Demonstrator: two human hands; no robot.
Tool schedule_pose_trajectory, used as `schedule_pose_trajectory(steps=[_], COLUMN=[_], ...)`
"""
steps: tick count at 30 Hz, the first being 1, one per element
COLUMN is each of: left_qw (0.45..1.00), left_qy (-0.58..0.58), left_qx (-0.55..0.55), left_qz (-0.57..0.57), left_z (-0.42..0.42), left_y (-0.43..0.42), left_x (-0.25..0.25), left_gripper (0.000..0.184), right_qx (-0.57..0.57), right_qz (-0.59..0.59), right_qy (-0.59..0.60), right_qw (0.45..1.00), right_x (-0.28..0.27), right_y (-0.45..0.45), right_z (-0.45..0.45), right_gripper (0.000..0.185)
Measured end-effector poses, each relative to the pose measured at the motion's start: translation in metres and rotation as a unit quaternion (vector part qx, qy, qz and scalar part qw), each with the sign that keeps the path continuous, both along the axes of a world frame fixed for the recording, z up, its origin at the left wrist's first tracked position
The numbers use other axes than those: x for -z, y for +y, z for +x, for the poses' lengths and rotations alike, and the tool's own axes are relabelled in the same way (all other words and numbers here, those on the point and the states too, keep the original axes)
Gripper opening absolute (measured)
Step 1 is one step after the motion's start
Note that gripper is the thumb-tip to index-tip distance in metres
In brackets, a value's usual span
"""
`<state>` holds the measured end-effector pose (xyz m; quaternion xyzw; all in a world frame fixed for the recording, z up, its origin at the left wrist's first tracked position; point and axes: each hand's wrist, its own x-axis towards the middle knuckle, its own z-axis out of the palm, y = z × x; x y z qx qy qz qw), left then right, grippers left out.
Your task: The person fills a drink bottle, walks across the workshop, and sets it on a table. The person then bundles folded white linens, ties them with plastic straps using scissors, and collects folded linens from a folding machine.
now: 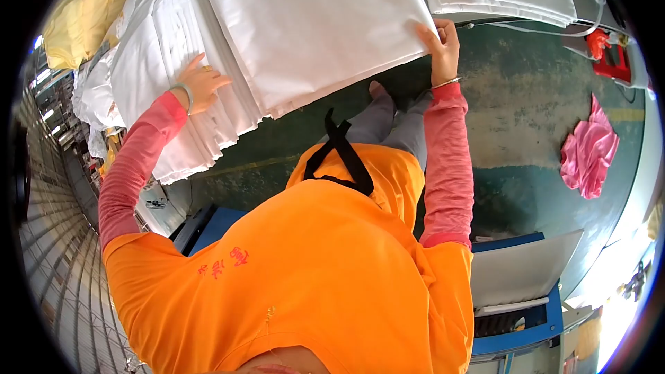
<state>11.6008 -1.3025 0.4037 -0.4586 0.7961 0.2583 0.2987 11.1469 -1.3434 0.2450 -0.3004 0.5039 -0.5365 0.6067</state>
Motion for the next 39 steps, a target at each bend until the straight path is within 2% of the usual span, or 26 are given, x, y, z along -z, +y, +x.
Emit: schedule_pose_trajectory(steps=[4,9,10,12,14,17,20,23,26,29,32,35,39], left_qw=[0.996,0.994,0.994,0.987,0.963,0.953,0.967,0.968,0.959,0.970,0.959,0.971,0.964], left_qy=[0.078,-0.080,-0.065,-0.101,-0.199,-0.238,-0.213,-0.207,-0.242,-0.173,-0.203,-0.180,-0.207], left_qx=[-0.037,0.071,0.086,0.123,0.169,0.173,0.128,0.140,0.129,0.172,0.184,0.157,0.160], left_qz=[0.023,-0.011,-0.031,-0.012,0.066,0.079,0.050,-0.008,0.072,-0.001,0.077,0.028,0.041], left_z=[0.026,0.003,0.003,0.006,-0.059,-0.054,-0.044,-0.043,-0.056,-0.041,-0.041,-0.037,-0.042], left_y=[0.009,0.006,0.006,0.007,-0.012,-0.013,-0.008,-0.001,-0.011,-0.004,-0.010,-0.007,-0.008], left_x=[0.025,0.023,0.032,0.042,-0.004,0.000,0.009,0.014,0.006,0.015,0.024,0.037,0.040], left_gripper=[0.027,0.027,0.026,0.025,0.024,0.026,0.027,0.028,0.029,0.030,0.032,0.034,0.038], right_qx=[0.030,0.075,0.075,0.062,0.051,0.025,0.015,0.010,-0.011,-0.002,-0.005,-0.013,-0.012], right_qz=[0.016,0.030,0.030,0.045,0.060,0.069,0.063,0.055,0.054,0.055,0.060,0.058,0.053], right_qy=[-0.040,-0.046,-0.047,-0.048,-0.039,-0.030,-0.023,-0.036,-0.018,-0.019,-0.021,-0.016,-0.033], right_qw=[0.999,0.996,0.996,0.996,0.996,0.997,0.998,0.998,0.998,0.998,0.998,0.998,0.998], right_x=[0.001,0.004,0.004,0.003,-0.002,-0.006,-0.008,-0.011,-0.007,-0.007,-0.014,-0.015,-0.016], right_y=[-0.001,-0.005,-0.005,-0.004,-0.004,-0.005,-0.006,-0.005,-0.006,-0.006,-0.006,-0.005,-0.006], right_z=[0.003,0.006,0.006,0.004,0.002,-0.002,0.000,0.000,-0.004,-0.001,-0.001,0.000,-0.003], right_gripper=[0.021,0.024,0.025,0.025,0.025,0.025,0.026,0.026,0.026,0.026,0.025,0.023,0.025])
